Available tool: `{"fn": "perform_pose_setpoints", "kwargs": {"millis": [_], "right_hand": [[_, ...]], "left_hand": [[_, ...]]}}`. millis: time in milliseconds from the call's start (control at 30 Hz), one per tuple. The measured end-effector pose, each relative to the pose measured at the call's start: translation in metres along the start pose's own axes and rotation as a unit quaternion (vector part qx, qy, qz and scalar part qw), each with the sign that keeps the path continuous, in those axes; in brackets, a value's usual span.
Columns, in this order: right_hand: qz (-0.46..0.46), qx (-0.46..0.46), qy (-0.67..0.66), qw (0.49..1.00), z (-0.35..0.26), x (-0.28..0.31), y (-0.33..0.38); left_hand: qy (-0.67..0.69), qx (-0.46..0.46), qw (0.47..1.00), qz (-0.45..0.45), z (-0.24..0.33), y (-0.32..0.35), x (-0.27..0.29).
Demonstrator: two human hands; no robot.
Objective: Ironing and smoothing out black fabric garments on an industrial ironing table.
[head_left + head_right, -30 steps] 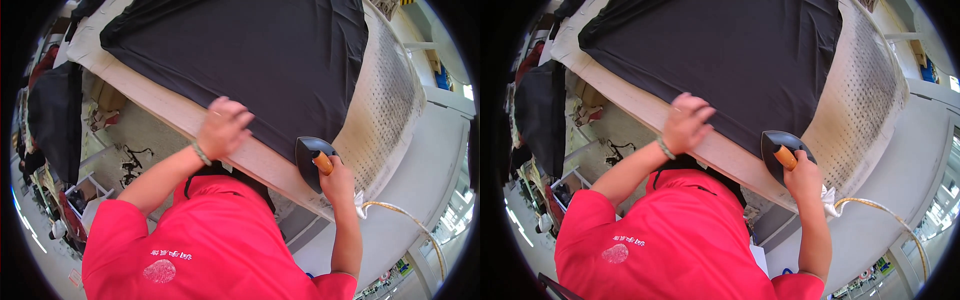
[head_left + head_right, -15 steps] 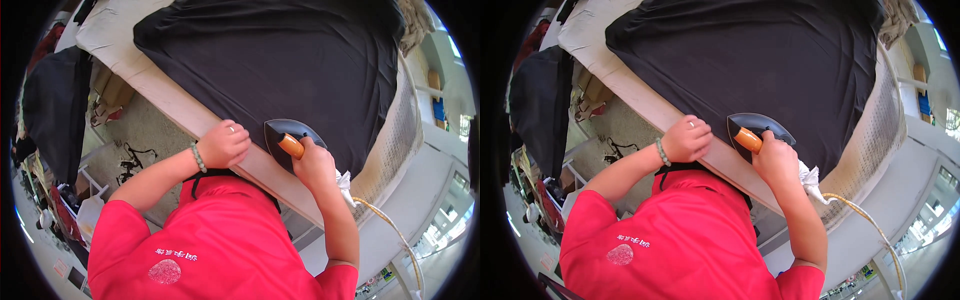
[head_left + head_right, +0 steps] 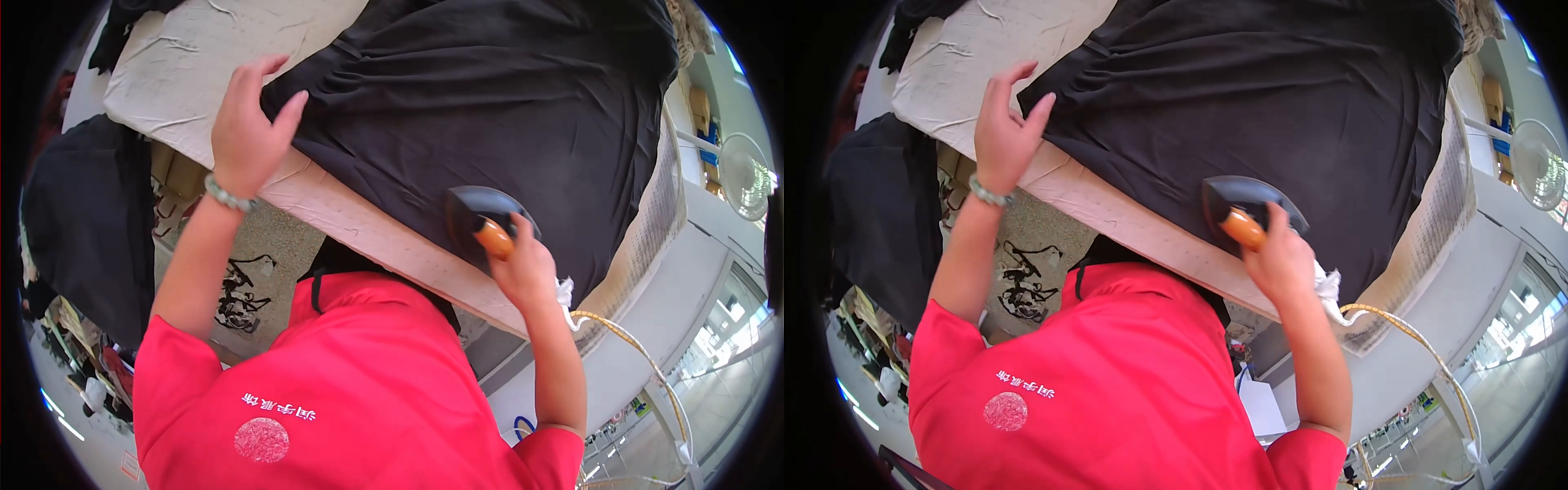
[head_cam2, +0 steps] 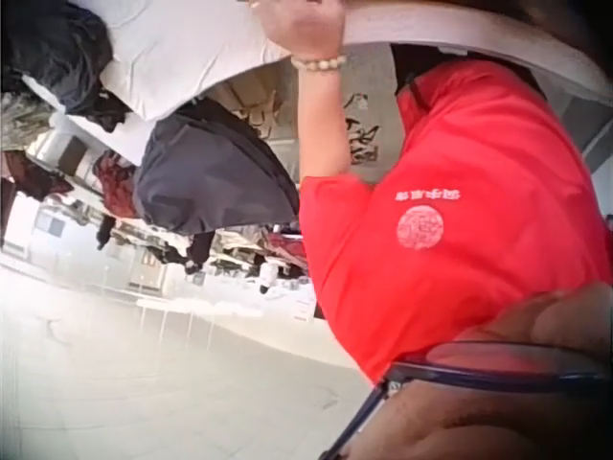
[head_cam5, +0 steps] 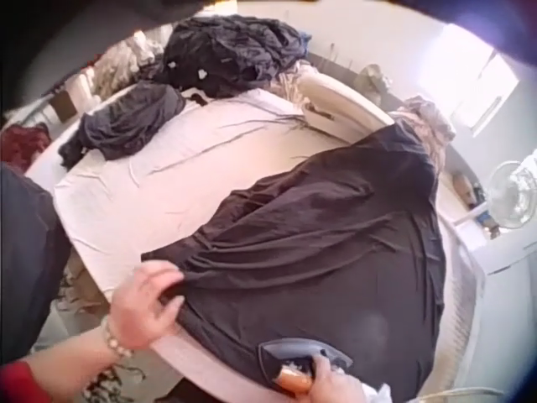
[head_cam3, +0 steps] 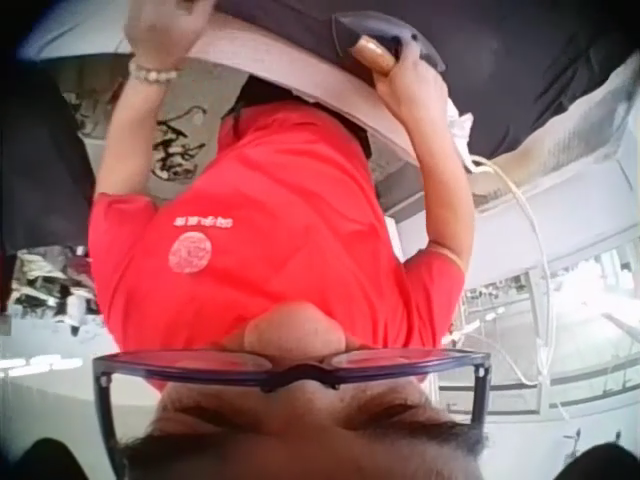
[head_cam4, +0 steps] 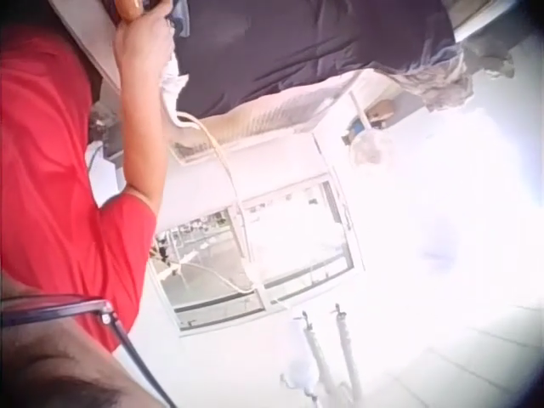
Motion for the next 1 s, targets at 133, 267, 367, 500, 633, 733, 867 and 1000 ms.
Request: {"fn": "perform_pose_setpoints", "kwargs": {"millis": [133,267,367,500,633,733,867,1000], "right_hand": [[0.087,-0.01,-0.036,0.995,0.047,-0.003,0.032],[0.055,-0.01,-0.012,0.998,0.048,-0.008,0.035],[0.054,0.002,-0.018,0.998,0.013,-0.013,0.017],[-0.01,0.079,-0.022,0.997,-0.095,-0.006,-0.04],[0.032,0.146,-0.185,0.971,-0.192,0.025,-0.074],[0.045,0.179,-0.178,0.966,-0.199,0.027,-0.077],[-0.013,0.077,-0.116,0.99,-0.157,0.023,-0.061],[-0.012,0.058,-0.142,0.988,-0.15,0.021,-0.053]], "left_hand": [[0.011,0.109,0.969,-0.22,-0.045,-0.023,-0.011],[0.034,0.111,0.951,-0.286,-0.06,-0.024,-0.009],[0.176,0.124,0.96,-0.176,-0.048,-0.033,0.007],[0.11,0.09,0.98,-0.137,-0.028,-0.032,0.019],[0.072,0.01,0.988,-0.135,-0.029,-0.032,0.019],[0.106,0.014,0.986,-0.131,-0.025,-0.038,0.027],[0.093,-0.025,0.987,-0.129,-0.017,-0.04,0.036],[0.108,0.026,0.976,-0.189,-0.024,-0.045,0.036]]}}
Point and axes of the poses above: each hand's wrist, its own y-axis away from the middle knuckle, its own x-axis out of the back of the hand, z = x × y, the point moved 3 cm from there along -y, towards the middle knuckle, and after that the axes turned 8 degrees about x, right-handed, at the moved point
